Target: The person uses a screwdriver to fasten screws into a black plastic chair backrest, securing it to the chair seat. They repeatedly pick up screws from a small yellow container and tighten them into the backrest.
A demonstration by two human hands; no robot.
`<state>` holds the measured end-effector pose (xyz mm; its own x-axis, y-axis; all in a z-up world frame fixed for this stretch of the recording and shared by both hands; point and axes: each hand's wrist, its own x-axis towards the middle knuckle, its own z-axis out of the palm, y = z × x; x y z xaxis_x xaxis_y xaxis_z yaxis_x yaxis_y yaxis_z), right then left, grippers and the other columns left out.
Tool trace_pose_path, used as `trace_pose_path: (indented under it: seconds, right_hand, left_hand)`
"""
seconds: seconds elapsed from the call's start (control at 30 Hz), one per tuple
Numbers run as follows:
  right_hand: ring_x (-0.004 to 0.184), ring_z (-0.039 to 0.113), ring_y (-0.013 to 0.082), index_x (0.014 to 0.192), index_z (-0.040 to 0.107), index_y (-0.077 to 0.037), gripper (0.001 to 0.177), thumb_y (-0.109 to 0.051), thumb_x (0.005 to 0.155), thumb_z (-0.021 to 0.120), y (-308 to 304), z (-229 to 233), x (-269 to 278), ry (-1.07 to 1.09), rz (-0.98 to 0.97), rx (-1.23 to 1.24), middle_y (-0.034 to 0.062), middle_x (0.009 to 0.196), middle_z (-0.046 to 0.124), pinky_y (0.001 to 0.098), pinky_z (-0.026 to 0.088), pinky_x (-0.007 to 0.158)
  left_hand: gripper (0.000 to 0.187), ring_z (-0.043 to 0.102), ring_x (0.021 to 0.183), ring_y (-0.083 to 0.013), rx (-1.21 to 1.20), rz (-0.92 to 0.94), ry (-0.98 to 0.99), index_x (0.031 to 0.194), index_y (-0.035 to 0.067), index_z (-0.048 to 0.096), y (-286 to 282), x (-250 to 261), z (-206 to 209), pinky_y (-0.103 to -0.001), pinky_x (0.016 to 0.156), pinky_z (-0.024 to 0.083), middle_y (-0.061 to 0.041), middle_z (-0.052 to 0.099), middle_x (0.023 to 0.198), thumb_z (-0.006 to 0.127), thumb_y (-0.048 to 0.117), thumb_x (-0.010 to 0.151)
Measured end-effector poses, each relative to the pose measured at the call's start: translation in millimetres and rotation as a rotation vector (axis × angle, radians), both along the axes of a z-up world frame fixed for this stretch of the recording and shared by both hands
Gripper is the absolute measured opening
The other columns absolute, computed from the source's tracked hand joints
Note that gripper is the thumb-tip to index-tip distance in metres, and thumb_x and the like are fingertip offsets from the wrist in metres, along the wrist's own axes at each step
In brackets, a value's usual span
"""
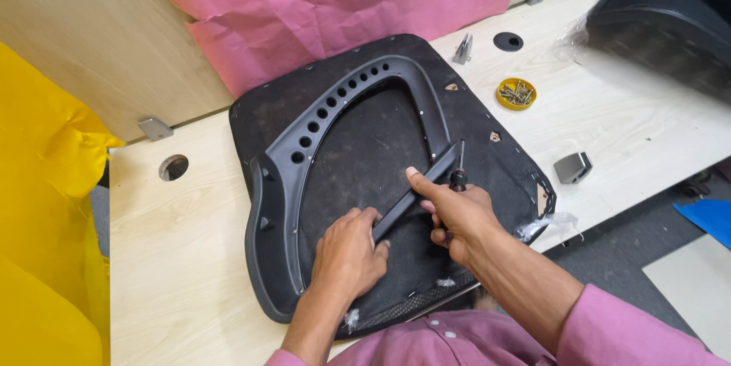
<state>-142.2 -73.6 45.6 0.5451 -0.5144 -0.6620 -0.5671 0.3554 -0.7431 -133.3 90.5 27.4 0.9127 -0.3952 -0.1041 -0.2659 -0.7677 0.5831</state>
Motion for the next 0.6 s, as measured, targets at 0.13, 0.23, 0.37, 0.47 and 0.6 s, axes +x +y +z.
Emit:
trace_pose_path:
  seconds: [0.13,0.23,0.37,0.47,0.6]
  right_hand:
    - [0.05,0.044,0.008,0.083,0.061,-0.004,0.036,-0.028,0.076,0.087,14,-5,5,0.029,-0.017,-0.01,0.0038,0.07,0.057,0.0236,0.031,0.039]
    - [0.048,0.046,0.0073,0.082,0.063,-0.002,0.024,-0.018,0.079,0.081,19,-8,12,0.044,-0.043,-0.018,0.0052,0.069,0.061,0.0229,0.033,0.039]
    - [0.046,0.047,0.0049,0.082,0.065,-0.002,0.013,-0.012,0.08,0.072,26,-7,13,-0.008,-0.057,0.06,0.0075,0.068,0.07,0.0204,0.034,0.038]
    - [0.044,0.044,0.0062,0.08,0.065,0.001,0.016,-0.013,0.08,0.073,31,-8,1,0.017,-0.08,0.053,0.0057,0.066,0.063,0.0215,0.032,0.036]
    - [0.043,0.044,0.0069,0.082,0.061,-0.003,0.027,-0.02,0.08,0.081,38,-10,-10,0.073,-0.13,-0.004,0.0029,0.065,0.053,0.023,0.029,0.036]
  left_hand:
    - [0.036,0.065,0.108,-0.0385,-0.035,-0.039,0.02,0.117,0.006,0.068,7,0,-14,-0.05,0.092,0.051,-0.014,0.067,0.115,0.069,0.007,0.081]
    - [0.042,0.066,0.105,-0.0409,-0.072,-0.061,0.001,0.12,0.003,0.065,9,4,-15,-0.051,0.089,0.051,-0.017,0.069,0.116,0.071,0.01,0.078]
    - [0.042,0.072,0.102,-0.0371,-0.023,-0.08,0.297,0.111,0.004,0.069,13,17,-1,-0.046,0.095,0.054,-0.021,0.075,0.1,0.073,0.024,0.075]
    - [0.039,0.071,0.104,-0.0385,0.025,-0.094,0.382,0.104,0.004,0.074,13,19,10,-0.047,0.096,0.054,-0.023,0.075,0.1,0.073,0.031,0.075]
    - [0.038,0.068,0.107,-0.042,0.028,-0.099,0.387,0.108,0.004,0.073,10,11,17,-0.05,0.095,0.054,-0.026,0.071,0.107,0.071,0.029,0.079]
